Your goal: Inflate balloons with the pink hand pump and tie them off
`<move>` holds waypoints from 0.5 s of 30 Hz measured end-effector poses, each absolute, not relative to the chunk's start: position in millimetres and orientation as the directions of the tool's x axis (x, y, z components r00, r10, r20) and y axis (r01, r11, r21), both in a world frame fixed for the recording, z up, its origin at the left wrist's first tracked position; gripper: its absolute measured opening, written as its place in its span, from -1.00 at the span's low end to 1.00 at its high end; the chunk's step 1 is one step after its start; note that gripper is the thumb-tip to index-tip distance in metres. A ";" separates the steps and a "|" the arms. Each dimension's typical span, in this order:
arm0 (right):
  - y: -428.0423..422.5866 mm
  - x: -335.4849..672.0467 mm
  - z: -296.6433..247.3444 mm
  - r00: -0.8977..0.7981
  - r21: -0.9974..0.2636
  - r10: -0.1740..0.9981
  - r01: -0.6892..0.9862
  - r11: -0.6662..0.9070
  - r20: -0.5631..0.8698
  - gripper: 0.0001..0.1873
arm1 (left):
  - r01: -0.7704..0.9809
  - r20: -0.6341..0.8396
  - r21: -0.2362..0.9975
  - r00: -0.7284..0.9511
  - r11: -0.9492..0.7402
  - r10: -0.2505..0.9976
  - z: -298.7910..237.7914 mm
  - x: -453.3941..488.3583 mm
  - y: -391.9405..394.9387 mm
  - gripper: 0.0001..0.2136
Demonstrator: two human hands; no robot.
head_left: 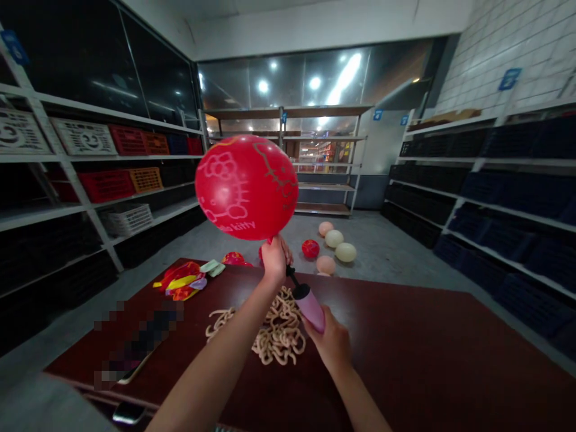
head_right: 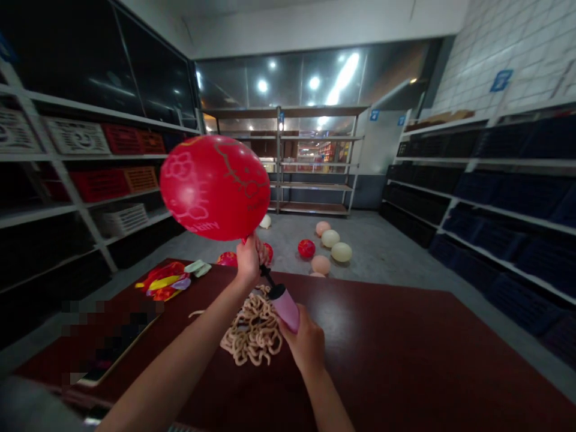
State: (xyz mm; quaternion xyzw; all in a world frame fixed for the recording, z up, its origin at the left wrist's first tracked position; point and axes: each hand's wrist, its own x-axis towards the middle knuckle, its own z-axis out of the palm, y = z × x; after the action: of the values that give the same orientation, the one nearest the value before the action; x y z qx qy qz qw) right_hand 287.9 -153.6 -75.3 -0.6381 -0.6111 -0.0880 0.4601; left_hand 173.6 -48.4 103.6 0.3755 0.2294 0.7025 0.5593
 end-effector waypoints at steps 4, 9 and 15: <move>-148.5 288.5 -77.8 0.304 -0.526 0.701 0.842 0.119 0.645 -0.61 | -0.536 0.189 0.821 -0.067 -0.195 0.980 70.5 205.1 -47.3 -0.58; -149.0 288.7 -76.5 0.332 -0.502 0.683 0.863 0.058 0.650 -0.58 | -0.529 0.138 0.837 -0.047 -0.142 0.989 58.1 211.6 -46.8 -0.58; -151.0 282.2 -72.6 0.243 -0.430 0.676 0.895 0.122 0.696 -0.60 | -0.570 0.110 0.814 -0.032 -0.109 0.993 68.4 181.3 -50.1 -0.60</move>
State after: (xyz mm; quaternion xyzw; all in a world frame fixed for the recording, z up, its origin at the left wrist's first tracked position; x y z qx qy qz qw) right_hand 282.2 -151.0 -72.6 -0.6512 -0.6030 -0.1232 0.4441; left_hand 181.3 -50.1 68.4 0.3560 0.2973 0.6540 0.5976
